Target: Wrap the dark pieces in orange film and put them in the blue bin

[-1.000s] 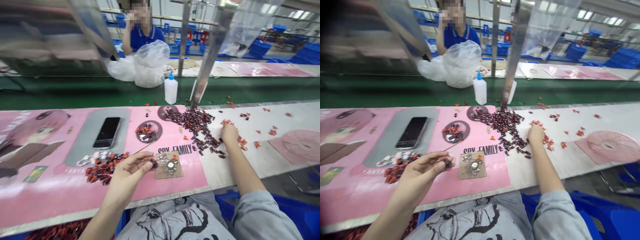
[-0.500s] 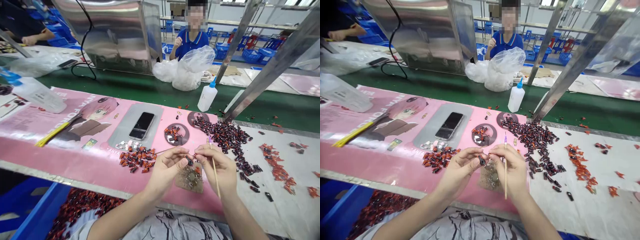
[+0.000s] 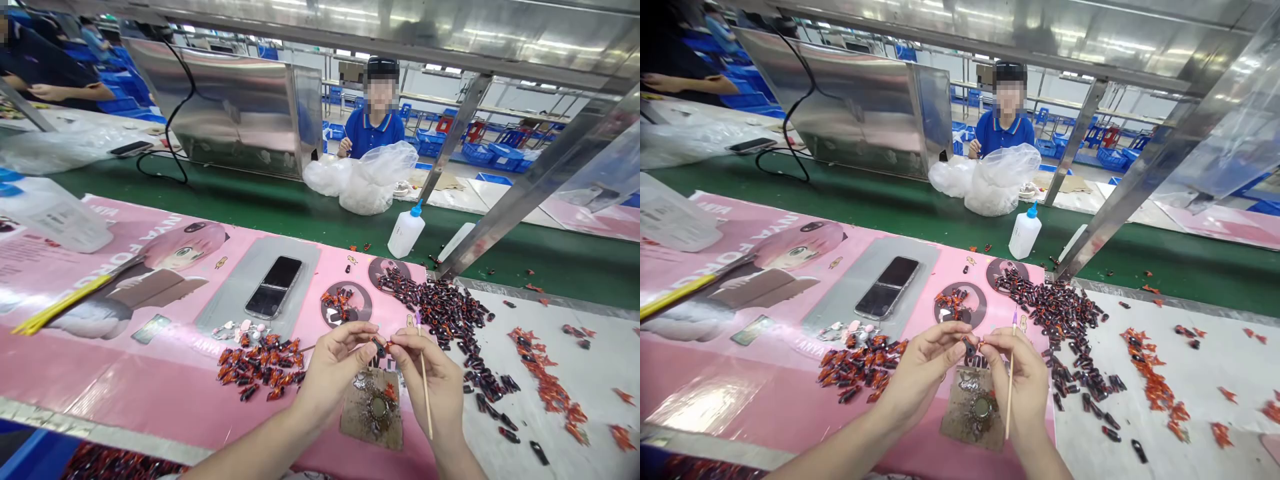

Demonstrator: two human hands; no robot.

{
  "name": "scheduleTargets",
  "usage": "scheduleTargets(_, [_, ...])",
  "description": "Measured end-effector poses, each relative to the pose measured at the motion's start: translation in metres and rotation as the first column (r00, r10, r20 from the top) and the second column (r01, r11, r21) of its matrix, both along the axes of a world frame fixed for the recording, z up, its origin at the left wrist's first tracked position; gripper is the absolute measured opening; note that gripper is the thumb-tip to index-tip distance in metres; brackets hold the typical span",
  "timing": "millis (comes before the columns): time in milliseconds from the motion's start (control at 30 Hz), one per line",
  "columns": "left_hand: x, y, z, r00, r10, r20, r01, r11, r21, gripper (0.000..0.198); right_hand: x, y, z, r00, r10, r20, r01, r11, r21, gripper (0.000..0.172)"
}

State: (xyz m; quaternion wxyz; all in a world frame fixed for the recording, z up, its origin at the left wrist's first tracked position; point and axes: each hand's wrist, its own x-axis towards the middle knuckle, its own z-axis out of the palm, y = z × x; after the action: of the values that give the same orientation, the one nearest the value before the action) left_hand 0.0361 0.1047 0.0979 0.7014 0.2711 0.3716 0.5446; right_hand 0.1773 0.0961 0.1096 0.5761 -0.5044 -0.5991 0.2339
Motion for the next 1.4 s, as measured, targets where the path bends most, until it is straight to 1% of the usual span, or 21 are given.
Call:
scheduleTargets(100, [0.003, 0.001, 0.002, 1.0, -0.008, 0.001, 0.008, 1.0, -0.004, 0.037, 0.002, 0.001, -0.001, 0.999, -0.015, 0.041, 0.014, 1.0, 0.021, 0.011])
scheduleTargets(167, [0.005, 0.001, 0.005, 1.0, -0.014, 0.01, 0.014, 1.0, -0.015, 0.038, 0.004, 0.001, -0.005, 0.994, -0.062, 0.087, 0.055, 0.995, 0.083, 0.007])
scheduleTargets(233, [0.006, 0.001, 0.008, 1.0, -0.017, 0.019, 0.018, 0.999, -0.028, 0.038, 0.005, 0.001, -0.009, 0.984, -0.111, 0.137, 0.087, 0.982, 0.165, 0.007])
scheduleTargets(267, [0.006, 0.001, 0.009, 1.0, -0.018, 0.026, 0.018, 0.999, -0.032, 0.038, 0.005, 0.001, -0.011, 0.98, -0.119, 0.159, 0.086, 0.977, 0.195, 0.009])
scheduleTargets(333, [0.006, 0.001, 0.01, 0.999, -0.021, 0.047, 0.023, 0.999, -0.034, 0.038, 0.006, 0.001, -0.014, 0.979, -0.086, 0.185, 0.046, 0.976, 0.213, 0.014])
scheduleTargets(400, [0.005, 0.002, 0.011, 0.997, -0.019, 0.07, 0.021, 0.999, -0.032, 0.037, 0.006, 0.001, -0.015, 0.985, -0.024, 0.172, -0.009, 0.982, 0.187, 0.015])
scheduleTargets(533, [0.001, 0.0, 0.017, 0.997, -0.017, 0.071, 0.019, 1.0, -0.024, 0.036, 0.007, -0.003, -0.013, 0.995, 0.066, 0.074, -0.07, 0.995, 0.066, 0.012])
scheduleTargets(600, [0.0, -0.002, 0.023, 0.999, 0.009, 0.048, -0.008, 1.0, -0.026, 0.036, 0.006, -0.006, -0.011, 0.998, 0.052, 0.024, -0.052, 0.998, 0.032, 0.011])
scheduleTargets(733, [0.001, -0.006, 0.031, 0.997, 0.067, -0.041, -0.068, 0.998, -0.018, 0.031, 0.006, -0.01, -0.003, 0.999, -0.006, -0.05, 0.008, 1.0, 0.028, 0.006])
scheduleTargets(867, [0.001, -0.008, 0.03, 0.99, 0.09, -0.107, -0.085, 0.995, 0.044, 0.025, 0.006, -0.012, 0.005, 0.985, 0.034, -0.167, -0.04, 0.999, -0.035, 0.008])
scheduleTargets(933, [0.001, -0.009, 0.029, 0.985, 0.103, -0.139, -0.09, 0.991, 0.095, 0.022, 0.006, -0.014, 0.008, 0.98, 0.07, -0.186, -0.08, 0.996, -0.042, 0.008])
scheduleTargets(1000, [0.001, -0.009, 0.027, 0.982, 0.109, -0.154, -0.082, 0.982, 0.169, 0.019, 0.005, -0.015, 0.01, 0.983, 0.095, -0.158, -0.101, 0.994, -0.031, 0.011])
scheduleTargets(1067, [0.001, -0.008, 0.026, 0.981, 0.115, -0.156, -0.074, 0.966, 0.247, 0.016, 0.005, -0.017, 0.011, 0.991, 0.098, -0.091, -0.099, 0.995, -0.007, 0.012])
scheduleTargets(1133, [0.001, -0.007, 0.026, 0.98, 0.125, -0.153, -0.077, 0.955, 0.288, 0.013, 0.004, -0.018, 0.012, 0.996, 0.094, -0.005, -0.094, 0.995, 0.04, 0.013])
scheduleTargets(1267, [0.0, -0.006, 0.028, 0.982, 0.129, -0.138, -0.092, 0.964, 0.25, 0.014, 0.004, -0.016, 0.013, 0.985, 0.111, 0.135, -0.132, 0.979, 0.154, 0.023])
scheduleTargets(1400, [-0.004, -0.005, 0.027, 0.986, 0.131, -0.099, -0.112, 0.977, 0.18, 0.02, 0.0, -0.013, 0.014, 0.964, 0.142, 0.227, -0.184, 0.967, 0.175, 0.031])
